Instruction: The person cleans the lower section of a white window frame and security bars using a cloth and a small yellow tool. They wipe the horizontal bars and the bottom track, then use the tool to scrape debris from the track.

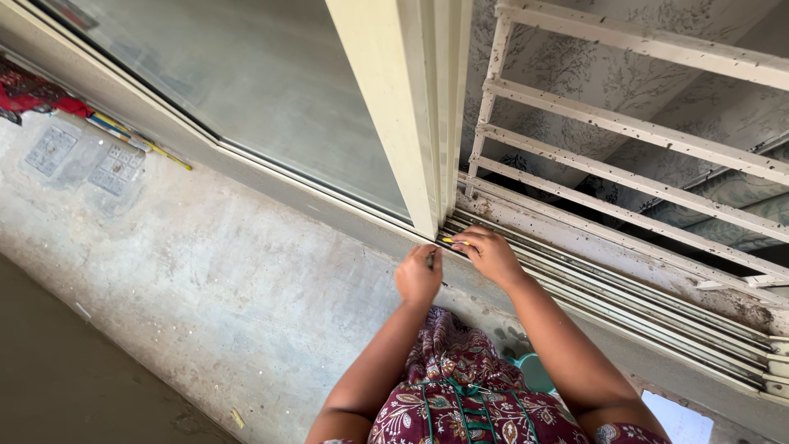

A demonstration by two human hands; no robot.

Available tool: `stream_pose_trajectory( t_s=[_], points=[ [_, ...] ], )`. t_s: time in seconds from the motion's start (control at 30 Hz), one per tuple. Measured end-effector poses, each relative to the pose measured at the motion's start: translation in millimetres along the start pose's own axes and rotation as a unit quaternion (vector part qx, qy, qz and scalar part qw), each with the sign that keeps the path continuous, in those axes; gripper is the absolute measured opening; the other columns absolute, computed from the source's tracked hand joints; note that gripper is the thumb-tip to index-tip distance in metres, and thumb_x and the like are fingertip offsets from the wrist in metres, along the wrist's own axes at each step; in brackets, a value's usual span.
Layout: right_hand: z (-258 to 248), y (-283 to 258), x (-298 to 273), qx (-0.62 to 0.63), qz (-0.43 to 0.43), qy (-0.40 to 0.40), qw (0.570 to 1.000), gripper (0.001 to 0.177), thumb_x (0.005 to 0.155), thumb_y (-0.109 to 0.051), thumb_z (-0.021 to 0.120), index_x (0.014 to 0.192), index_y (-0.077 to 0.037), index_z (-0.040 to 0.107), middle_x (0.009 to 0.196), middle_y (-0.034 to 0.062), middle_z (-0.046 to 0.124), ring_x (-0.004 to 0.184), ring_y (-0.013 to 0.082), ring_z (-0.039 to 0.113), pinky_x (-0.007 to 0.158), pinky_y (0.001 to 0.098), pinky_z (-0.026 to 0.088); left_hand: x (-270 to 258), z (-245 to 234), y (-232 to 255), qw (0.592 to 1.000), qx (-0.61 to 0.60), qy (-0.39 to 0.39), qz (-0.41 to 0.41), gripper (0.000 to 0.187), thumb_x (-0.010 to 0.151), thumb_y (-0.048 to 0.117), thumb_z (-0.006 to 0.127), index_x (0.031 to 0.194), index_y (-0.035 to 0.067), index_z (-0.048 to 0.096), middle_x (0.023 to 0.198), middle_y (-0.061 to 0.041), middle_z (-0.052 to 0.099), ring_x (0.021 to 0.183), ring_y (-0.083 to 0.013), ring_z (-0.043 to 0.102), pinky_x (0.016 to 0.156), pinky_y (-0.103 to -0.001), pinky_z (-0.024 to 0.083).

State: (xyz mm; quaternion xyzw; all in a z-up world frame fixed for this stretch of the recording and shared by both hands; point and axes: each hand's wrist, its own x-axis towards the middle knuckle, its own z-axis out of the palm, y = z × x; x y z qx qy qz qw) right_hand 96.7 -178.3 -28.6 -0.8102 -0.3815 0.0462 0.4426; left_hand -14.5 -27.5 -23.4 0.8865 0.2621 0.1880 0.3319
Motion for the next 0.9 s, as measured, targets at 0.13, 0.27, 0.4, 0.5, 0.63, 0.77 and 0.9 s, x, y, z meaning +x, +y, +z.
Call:
stream_pose_trajectory(
  t_s=[0.13,0.27,0.4,0.5,0.63,0.77,0.9],
  points=[
    [8,7,9,-0.036,-0.023,-0.054,0.998,0.019,0.092,-0.017,0.072,0.108,-0.01,0.078,0.106,0.0044,0.075,0.089,0.0234,0.074,0.078,0.0363,0.06,9,-28,-18,0.998,0.052,0.025,0.014,0.009,0.083,0.023,0.075,0.088,0.016,0.071,0.089,-0.006,0.073,0.077,-0.0359,0.07,0.068,-0.048,0.056],
    [2,12,11,-0.017,-0.014,-0.059,0.998,0.016,0.093,-0.017,0.071,0.106,-0.01,0.077,0.105,0.0042,0.075,0.089,0.0214,0.074,0.077,0.0353,0.06,15,-48,-21,0.999,0.053,0.007,-0.007,0.008,0.081,0.022,0.074,0.089,0.02,0.073,0.086,-0.004,0.072,0.074,-0.0345,0.071,0.066,-0.046,0.057],
    [-11,12,12,-0.052,0.081,-0.09,0.991,0.013,0.093,-0.019,0.073,0.103,-0.013,0.078,0.103,0.0018,0.076,0.083,0.0191,0.073,0.071,0.0343,0.06,13,-53,-16,0.999,0.048,-0.002,0.01,0.007,0.083,0.024,0.075,0.089,0.021,0.076,0.083,-0.006,0.072,0.071,-0.0344,0.07,0.062,-0.047,0.056],
    [-8,13,17,-0.035,0.065,-0.075,0.994,0.014,0.092,-0.019,0.073,0.104,-0.015,0.078,0.104,0.0002,0.076,0.085,0.0174,0.073,0.075,0.0325,0.062,10,-48,-10,0.999,0.027,-0.003,0.027,0.008,0.084,0.024,0.073,0.091,0.02,0.075,0.084,-0.005,0.072,0.07,-0.034,0.071,0.062,-0.045,0.056],
    [6,10,20,-0.049,-0.044,-0.088,0.994,0.017,0.09,-0.015,0.072,0.106,-0.014,0.079,0.106,0.0022,0.075,0.093,0.0197,0.073,0.083,0.0341,0.061,11,-43,-1,0.999,0.034,-0.029,0.023,0.009,0.087,0.026,0.073,0.093,0.02,0.075,0.084,-0.006,0.072,0.072,-0.0344,0.071,0.062,-0.046,0.056],
    [5,10,17,-0.048,-0.053,-0.073,0.995,0.021,0.087,-0.013,0.073,0.107,-0.012,0.079,0.105,0.0053,0.075,0.095,0.0251,0.072,0.084,0.0379,0.059,15,-41,1,0.998,0.029,-0.044,0.031,0.012,0.087,0.026,0.072,0.097,0.019,0.074,0.087,-0.008,0.073,0.073,-0.0352,0.071,0.063,-0.047,0.056],
    [-17,8,14,-0.059,-0.032,-0.089,0.994,0.014,0.09,-0.017,0.074,0.102,-0.011,0.078,0.103,0.0054,0.075,0.093,0.0259,0.072,0.082,0.0384,0.059,13,-40,2,0.995,0.03,-0.091,0.02,0.017,0.088,0.028,0.071,0.103,0.02,0.074,0.09,-0.009,0.074,0.075,-0.035,0.072,0.066,-0.047,0.057]
  ],
)
